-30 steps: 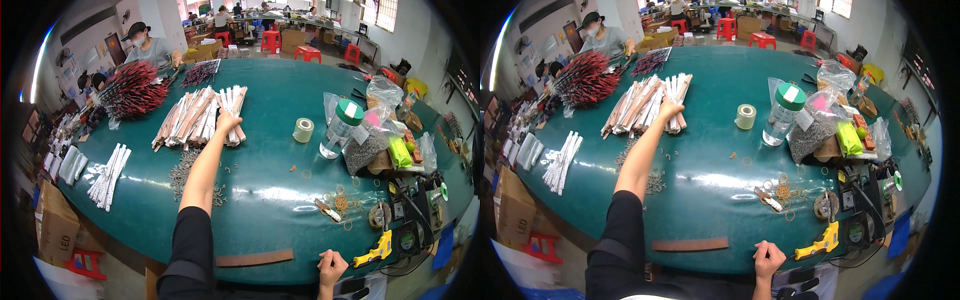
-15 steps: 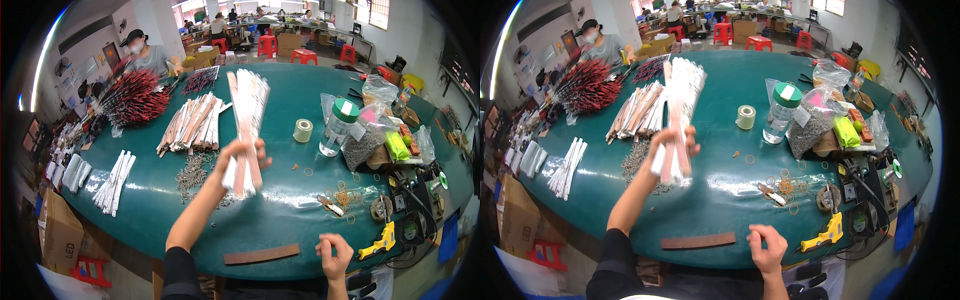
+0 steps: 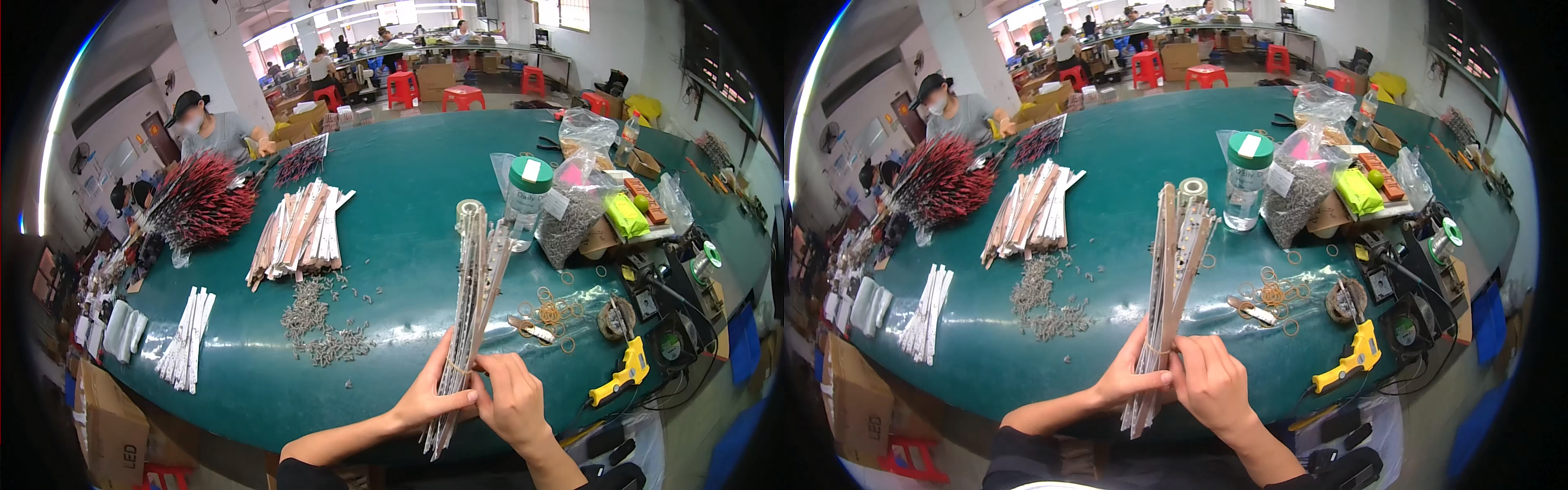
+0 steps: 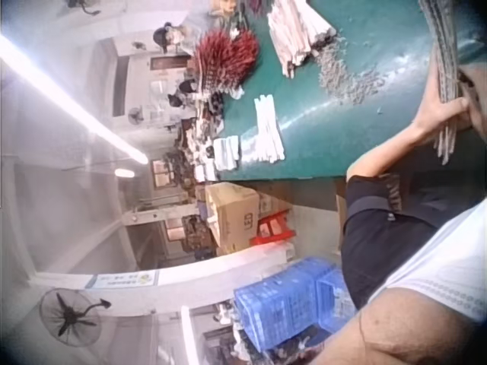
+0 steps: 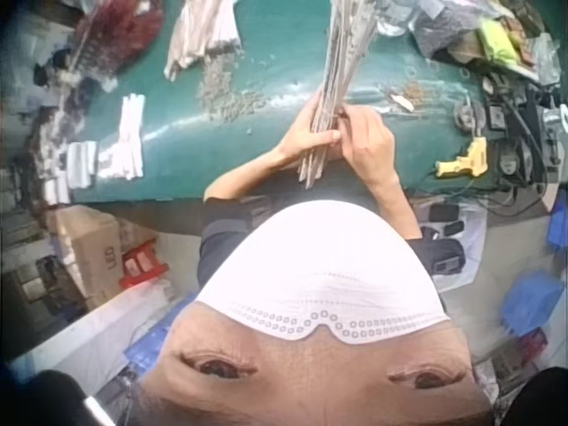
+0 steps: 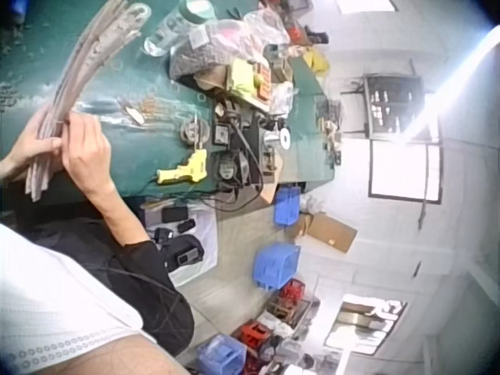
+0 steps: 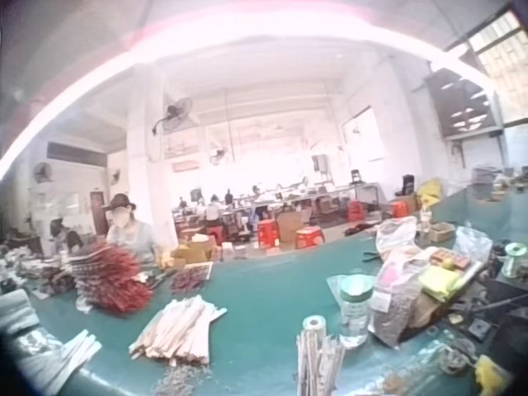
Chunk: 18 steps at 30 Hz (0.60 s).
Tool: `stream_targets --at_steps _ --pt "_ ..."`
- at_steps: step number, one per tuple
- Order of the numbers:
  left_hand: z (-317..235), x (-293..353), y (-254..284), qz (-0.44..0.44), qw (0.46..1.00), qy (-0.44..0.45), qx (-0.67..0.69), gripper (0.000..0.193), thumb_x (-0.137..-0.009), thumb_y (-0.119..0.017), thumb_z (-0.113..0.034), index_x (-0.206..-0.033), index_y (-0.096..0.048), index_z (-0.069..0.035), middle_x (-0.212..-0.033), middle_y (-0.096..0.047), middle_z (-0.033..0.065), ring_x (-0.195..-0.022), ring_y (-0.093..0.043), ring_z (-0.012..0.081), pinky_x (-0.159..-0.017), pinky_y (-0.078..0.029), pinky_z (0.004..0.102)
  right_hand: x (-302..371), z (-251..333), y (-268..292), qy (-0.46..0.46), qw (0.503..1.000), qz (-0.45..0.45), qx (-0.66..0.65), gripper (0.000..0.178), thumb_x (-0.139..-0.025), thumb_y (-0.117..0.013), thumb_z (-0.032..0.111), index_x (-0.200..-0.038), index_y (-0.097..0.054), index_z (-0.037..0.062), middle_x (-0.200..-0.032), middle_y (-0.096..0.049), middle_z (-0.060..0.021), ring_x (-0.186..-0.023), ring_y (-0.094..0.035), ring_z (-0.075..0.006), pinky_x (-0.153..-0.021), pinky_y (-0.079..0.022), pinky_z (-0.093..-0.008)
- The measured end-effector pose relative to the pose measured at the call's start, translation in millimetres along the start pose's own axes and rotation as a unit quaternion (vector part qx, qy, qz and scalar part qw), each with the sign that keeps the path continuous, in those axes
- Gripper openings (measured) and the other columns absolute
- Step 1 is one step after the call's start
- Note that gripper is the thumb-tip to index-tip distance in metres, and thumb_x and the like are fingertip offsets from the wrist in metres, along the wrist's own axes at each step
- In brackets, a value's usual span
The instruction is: The person solders small connectors onto LED strips using a soldering iron, picking connectors from a pile on the table, positioning them on each strip, and soldering them in place before stacking the strips.
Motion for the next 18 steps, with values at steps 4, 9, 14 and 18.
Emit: stream_targets --at_steps 4,9,14,18 --pt "7.8 -2.0 -2.3 -0.02 0.999 -0.04 -0.029 0.1 -0.081 -0.072 -0.014 -0.151 -0.001 -0.004 -0.126 -0.043 0.0088 -0.112 -0.047 0.0152 -0.096 -0.04 0.0307 2.5 -7.0 -3.2 -0.013 0.999 0.002 0.051 0.025 -0.072 -0.069 0.0 -0.095 -0.06 0.0015 -0.081 -0.06 -0.0098 -0.071 -0.059 -0.0278 -0.06 -0.049 -0.0366" --pt "21.6 0.3 2.7 0.014 0.999 0.013 0.03 0.095 -0.084 -0.071 -0.016 -0.15 -0.003 -0.007 -0.112 -0.048 0.0087 -0.091 -0.054 0.0134 -0.078 -0.048 0.0296 2.3 -1.2 -1.7 0.027 0.994 0.013 0.106 0.023 -0.064 -0.066 0.006 -0.086 -0.06 0.0041 -0.073 -0.053 -0.0042 -0.068 -0.055 -0.0208 -0.053 -0.046 -0.0307" --pt "28.2 4.1 2.7 -0.002 0.995 -0.007 0.101 0.088 -0.087 -0.068 -0.033 -0.147 -0.007 -0.011 -0.108 -0.047 0.0093 -0.089 -0.055 0.016 -0.077 -0.049 0.0322 0.9 -6.5 -4.6 0.054 0.993 0.051 0.096 0.018 -0.062 -0.066 0.008 -0.076 -0.055 0.0078 -0.068 -0.047 -0.0025 -0.065 -0.052 -0.0196 -0.051 -0.045 -0.0308" --pt "35.4 10.0 9.2 -0.051 0.992 0.02 0.117 0.082 -0.087 -0.065 -0.039 -0.144 -0.014 -0.01 -0.117 -0.046 0.0089 -0.101 -0.055 0.0189 -0.087 -0.049 0.0363 0.4 -12.4 -8.1 0.09 0.994 0.048 0.041 0.017 -0.062 -0.067 0.01 -0.073 -0.054 0.0096 -0.069 -0.046 -0.0021 -0.065 -0.05 -0.0195 -0.052 -0.045 -0.0307"
Point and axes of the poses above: each hand's wrist, its own x-axis away from the middle knuckle, its own y-axis out of the back of the hand, z = x × y, the point moved 4 cm from there along -x, towards the middle knuckle
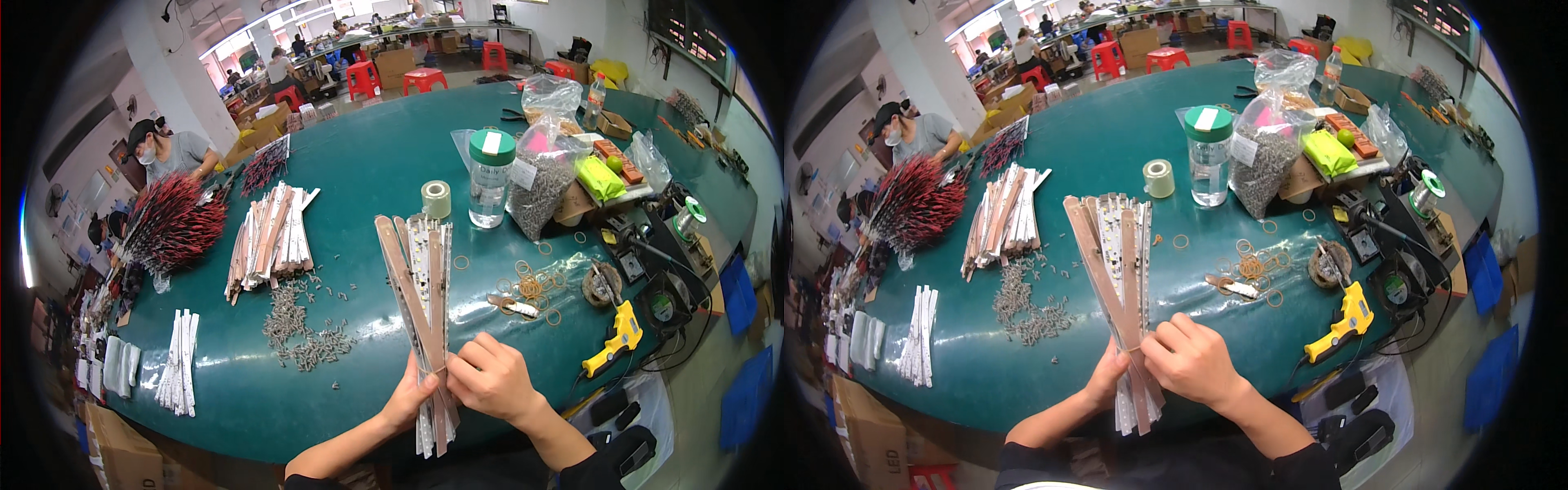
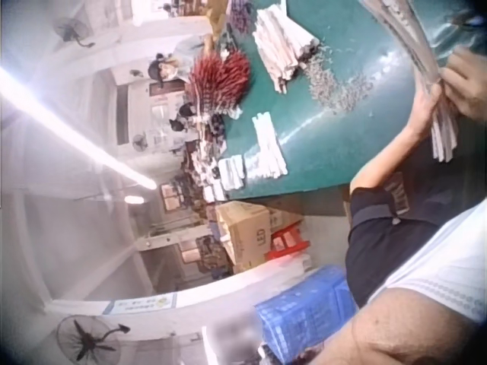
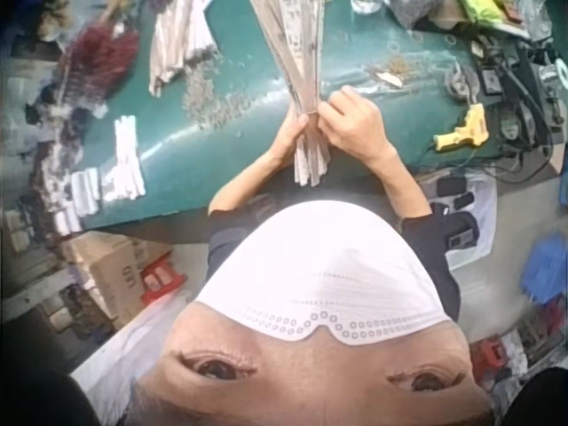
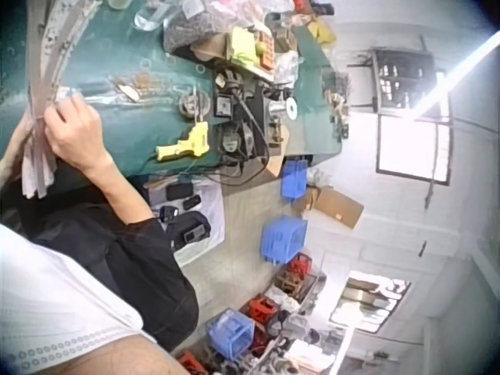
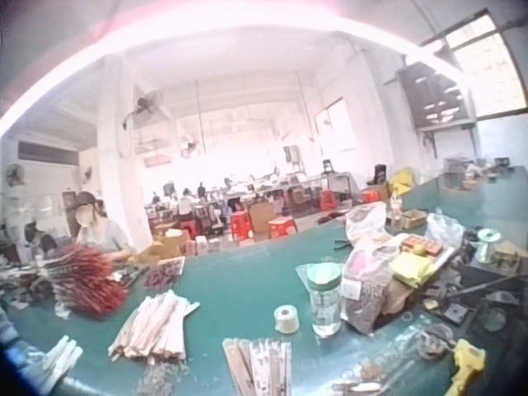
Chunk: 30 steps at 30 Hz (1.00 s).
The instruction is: The person solders small connectors onto LED strips using a soldering iron, picking connectors from a pile on the table, positioning them on each strip, and soldering them in place before stacking the strips.
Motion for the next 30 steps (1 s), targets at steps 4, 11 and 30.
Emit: stream_targets --at_steps 4,11,30 --pt "-0.9 -1.3 6.3 -0.011 0.983 0.12 0.139 0.069 -0.081 -0.067 -0.023 -0.138 -0.03 -0.008 -0.118 -0.051 0.01 -0.106 -0.056 0.0206 -0.091 -0.049 0.0356 -1.9 8.0 1.1 0.044 0.997 0.002 -0.061 0.019 -0.061 -0.069 0.013 -0.073 -0.053 0.0098 -0.071 -0.046 -0.0018 -0.066 -0.05 -0.019 -0.054 -0.045 -0.0295" --pt "-15.7 -3.7 5.5 -0.005 0.977 0.125 0.171 0.057 -0.076 -0.062 -0.009 -0.129 -0.041 0.0 -0.1 -0.059 0.0128 -0.101 -0.059 0.0254 -0.093 -0.048 0.0378 8.8 12.9 6.9 0.072 0.959 0.056 -0.269 0.017 -0.059 -0.065 0.01 -0.069 -0.051 0.0096 -0.075 -0.044 -0.0033 -0.071 -0.048 -0.0222 -0.063 -0.04 -0.0342" --pt "-114.6 -59.2 71.9 -0.044 0.979 -0.195 -0.034 0.056 -0.077 -0.058 0.0 -0.128 -0.037 -0.004 -0.09 -0.051 0.0064 -0.082 -0.053 0.0162 -0.081 -0.044 0.0348 57.5 -87.4 43.5 -0.185 0.977 -0.028 0.102 0.011 -0.069 -0.064 0.002 -0.073 -0.054 0.0067 -0.071 -0.053 -0.0077 -0.068 -0.053 -0.0271 -0.062 -0.042 -0.0364"
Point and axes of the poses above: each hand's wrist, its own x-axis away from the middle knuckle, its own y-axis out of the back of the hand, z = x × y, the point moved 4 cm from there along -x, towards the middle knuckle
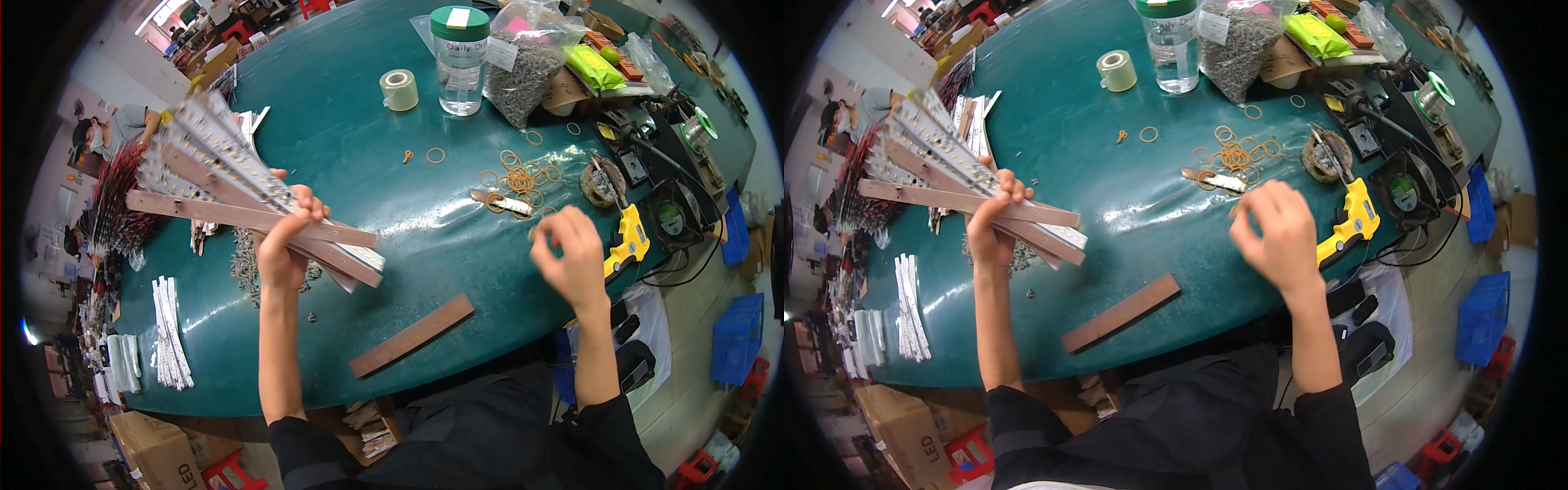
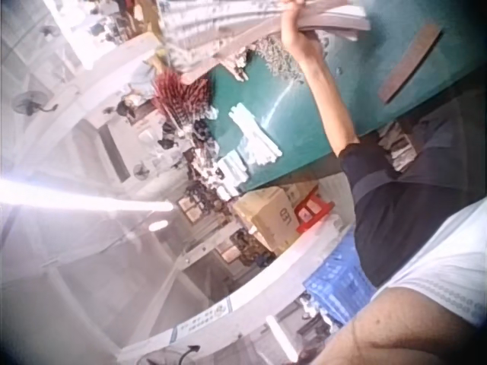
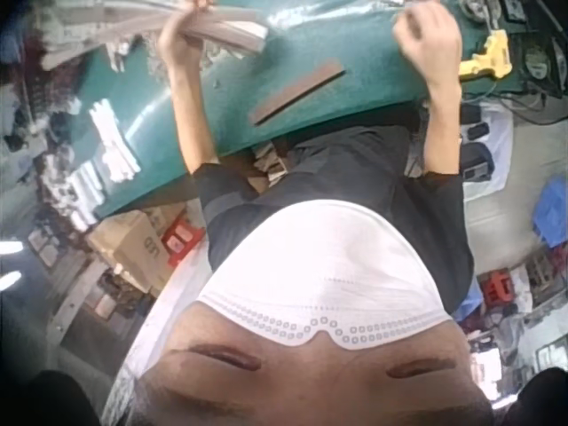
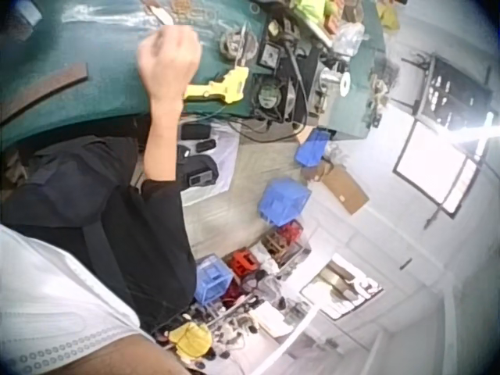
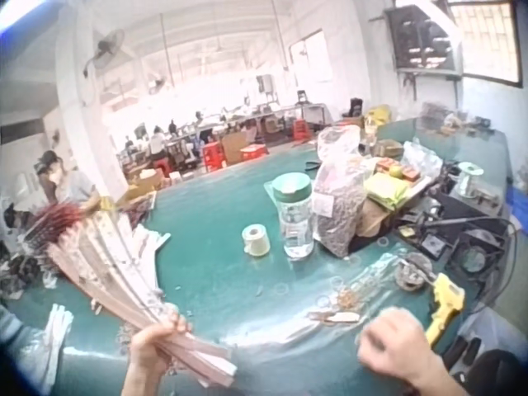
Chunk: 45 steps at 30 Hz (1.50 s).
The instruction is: The person solders small connectors onto LED strips using a soldering iron, picking connectors from a pile on the table, positioning them on each strip, and soldering them in place before stacking the strips.
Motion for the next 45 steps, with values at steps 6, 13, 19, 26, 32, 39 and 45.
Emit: stream_targets --at_steps 6,13,19,26,32,39,45 --pt "8.9 -16.4 -22.1 0.213 0.786 -0.157 -0.559 0.053 -0.068 -0.073 -0.007 -0.118 -0.054 -0.005 -0.11 -0.06 0.013 -0.098 -0.06 0.0281 -0.086 -0.046 0.0374 25.1 -54.7 9.8 -0.155 0.988 -0.017 0.008 0.005 -0.083 -0.063 0.006 -0.083 -0.059 0.0023 -0.074 -0.056 -0.0097 -0.061 -0.055 -0.0247 -0.058 -0.044 -0.0365" --pt "68.9 -42.0 -61.7 0.465 0.503 -0.317 -0.656 0.041 -0.071 -0.066 -0.007 -0.107 -0.053 -0.019 -0.085 -0.051 0.0019 -0.085 -0.054 0.0211 -0.086 -0.045 0.035 89.2 -75.9 51.9 -0.295 0.953 -0.029 0.061 0.021 -0.09 -0.061 0.015 -0.077 -0.055 0.0001 -0.059 -0.049 -0.0084 -0.049 -0.045 -0.0166 -0.05 -0.038 -0.0322" --pt "121.3 -67.0 -79.3 0.536 0.519 -0.284 -0.602 0.052 -0.068 -0.068 -0.002 -0.115 -0.054 -0.017 -0.094 -0.056 0.0037 -0.097 -0.056 0.0252 -0.096 -0.042 0.0395 118.2 -94.8 54.9 -0.5 0.865 -0.026 0.028 0.046 -0.095 -0.055 0.039 -0.073 -0.059 -0.0008 -0.054 -0.05 -0.0039 -0.044 -0.047 -0.0099 -0.044 -0.036 -0.0274" --pt "134.6 -67.8 -87.8 0.529 0.539 -0.274 -0.595 0.064 -0.066 -0.068 0.003 -0.124 -0.053 -0.02 -0.112 -0.057 0.0046 -0.11 -0.052 0.0263 -0.098 -0.041 0.0385 113.1 -120.6 61.0 -0.526 0.848 0.003 0.059 0.057 -0.09 -0.055 0.055 -0.089 -0.065 -0.001 -0.057 -0.054 -0.0029 -0.043 -0.05 -0.0084 -0.043 -0.04 -0.0242" --pt "127.2 -78.1 -90.6 0.554 0.467 -0.222 -0.652 0.087 -0.059 -0.071 0.005 -0.136 -0.045 -0.026 -0.125 -0.056 0.0036 -0.121 -0.048 0.0249 -0.104 -0.037 0.0377 113.3 -122.4 59.3 -0.512 0.852 0.012 0.107 0.059 -0.088 -0.06 0.053 -0.097 -0.063 -0.0046 -0.064 -0.06 -0.0076 -0.049 -0.055 -0.0116 -0.047 -0.043 -0.0262" --pt "126.3 -61.2 -76.3 0.498 0.481 -0.219 -0.688 0.087 -0.058 -0.071 0.002 -0.138 -0.044 -0.023 -0.141 -0.045 0.0059 -0.129 -0.042 0.031 -0.109 -0.034 0.0408 116.2 -129.1 60.5 -0.554 0.832 -0.025 0.021 0.052 -0.087 -0.065 0.044 -0.102 -0.057 -0.0055 -0.071 -0.06 -0.0064 -0.049 -0.052 -0.0075 -0.042 -0.04 -0.0212" --pt "113.7 -38.6 -70.2 0.448 0.627 -0.215 -0.599 0.056 -0.073 -0.06 0.001 -0.127 -0.053 -0.014 -0.129 -0.054 0.0083 -0.124 -0.046 0.0285 -0.107 -0.034 0.0451 136.3 -155.8 61.9 -0.531 0.812 -0.159 -0.184 0.044 -0.089 -0.066 0.031 -0.109 -0.051 -0.0046 -0.077 -0.058 -0.0029 -0.05 -0.047 -0.005 -0.04 -0.039 -0.0168"
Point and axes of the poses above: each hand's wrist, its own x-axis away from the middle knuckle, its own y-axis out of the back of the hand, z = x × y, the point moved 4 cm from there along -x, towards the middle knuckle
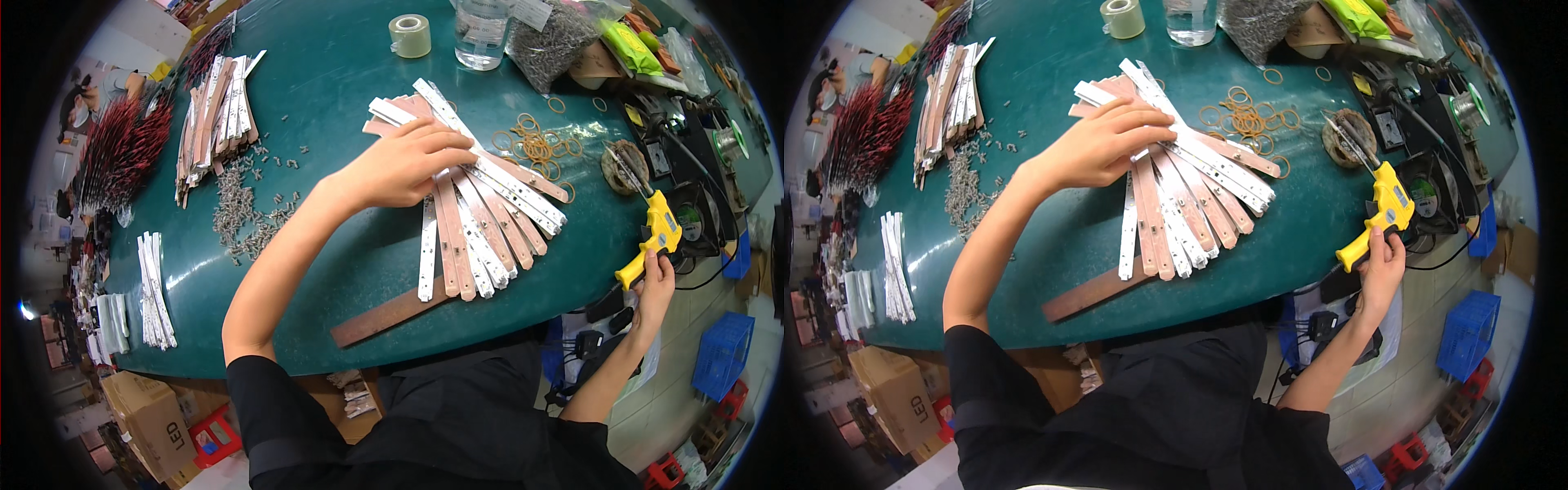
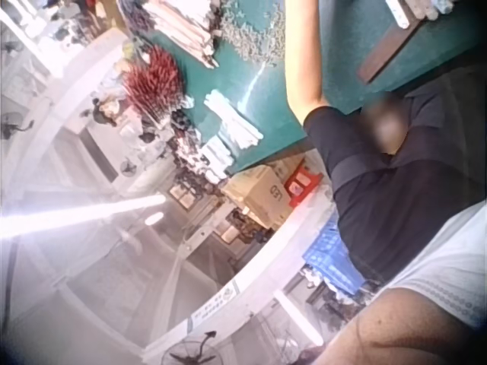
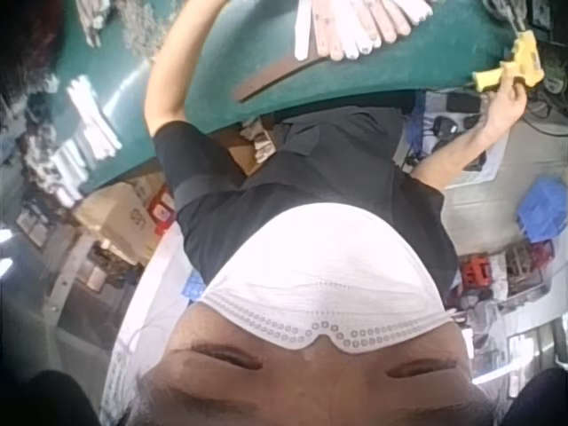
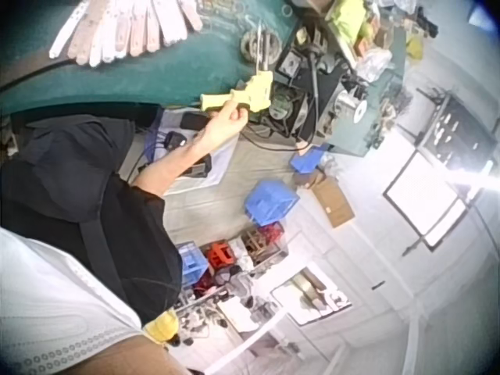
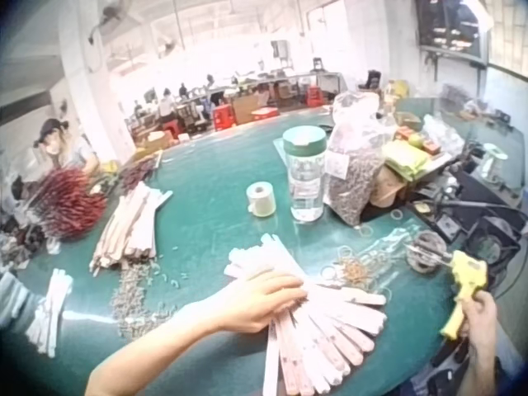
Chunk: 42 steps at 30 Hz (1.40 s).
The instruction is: The person solders small connectors onto LED strips using a soldering iron, picking connectors from a pile on the table, positioning them on each strip, and soldering them in place before stacking the strips.
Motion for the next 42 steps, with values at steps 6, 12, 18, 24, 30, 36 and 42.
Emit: stream_targets --at_steps 6,12,18,24,30,36,42 --pt "-19.1 -9.5 -30.5 -0.155 0.987 0.023 -0.021 0.043 -0.074 -0.06 -0.002 -0.117 -0.057 -0.008 -0.116 -0.059 0.0076 -0.111 -0.054 0.0266 -0.101 -0.038 0.0402 21.4 19.0 -20.8 -0.072 0.931 0.066 -0.353 0.031 -0.092 -0.06 0.022 -0.105 -0.05 -0.0046 -0.086 -0.053 -0.0117 -0.075 -0.055 -0.0161 -0.073 -0.056 -0.0246" --pt "-22.7 -27.7 -45.7 -0.294 0.95 0.095 -0.034 0.031 -0.078 -0.06 -0.005 -0.109 -0.06 -0.007 -0.107 -0.06 0.0095 -0.104 -0.057 0.0269 -0.097 -0.039 0.0405 19.7 36.7 1.8 0.088 0.799 0.186 -0.565 0.046 -0.09 -0.055 0.018 -0.127 -0.039 -0.0044 -0.108 -0.049 -0.0162 -0.089 -0.056 -0.016 -0.075 -0.057 -0.0235" --pt "-20.6 -44.4 -49.6 -0.346 0.934 0.092 -0.024 0.028 -0.079 -0.061 -0.005 -0.106 -0.061 -0.008 -0.101 -0.062 0.0088 -0.101 -0.057 0.0265 -0.097 -0.039 0.041 43.4 83.9 16.0 0.205 0.721 0.259 -0.61 0.077 -0.069 -0.054 -0.002 -0.14 -0.022 -0.0019 -0.13 -0.038 -0.0159 -0.109 -0.048 -0.0228 -0.081 -0.05 -0.0277" --pt "-17.6 -42.6 -36.9 -0.356 0.934 0.021 0.013 0.035 -0.076 -0.063 0.0 -0.11 -0.062 -0.01 -0.105 -0.063 0.0069 -0.105 -0.059 0.0237 -0.098 -0.04 0.0412 43.5 104.8 56.9 0.256 0.844 0.167 -0.441 0.062 -0.067 -0.059 0.008 -0.122 -0.033 -0.005 -0.11 -0.04 -0.0132 -0.092 -0.043 -0.0227 -0.072 -0.042 -0.0284" --pt "2.7 -41.8 -24.8 -0.304 0.95 -0.027 0.069 0.024 -0.077 -0.064 0.001 -0.099 -0.066 -0.009 -0.097 -0.067 0.0044 -0.099 -0.062 0.0221 -0.09 -0.047 0.0378 48.4 136.1 92.7 0.356 0.865 0.13 -0.329 0.06 -0.068 -0.059 0.01 -0.119 -0.033 -0.0071 -0.102 -0.038 -0.0147 -0.087 -0.04 -0.0242 -0.072 -0.039 -0.0304" --pt "1.8 -29.4 -14.0 -0.268 0.961 0.025 0.063 0.016 -0.076 -0.062 0.003 -0.089 -0.062 -0.006 -0.096 -0.063 0.008 -0.094 -0.061 0.0272 -0.082 -0.05 0.0356 66.8 158.1 90.4 0.409 0.879 0.013 -0.245 0.064 -0.066 -0.05 0.009 -0.121 -0.03 -0.0171 -0.098 -0.039 -0.022 -0.123 -0.035 -0.0456 -0.113 -0.019 -0.0584" --pt "-15.5 17.1 48.5 -0.292 0.946 0.057 0.13 0.012 -0.069 -0.046 0.004 -0.073 -0.054 -0.003 -0.08 -0.05 0.0102 -0.073 -0.049 0.0267 -0.069 -0.042 0.0324 74.2 128.0 36.4 0.279 0.832 0.172 -0.449 0.071 -0.066 -0.055 0.009 -0.127 -0.025 -0.0122 -0.097 -0.037 -0.0149 -0.109 -0.039 -0.0303 -0.105 -0.031 -0.0458"
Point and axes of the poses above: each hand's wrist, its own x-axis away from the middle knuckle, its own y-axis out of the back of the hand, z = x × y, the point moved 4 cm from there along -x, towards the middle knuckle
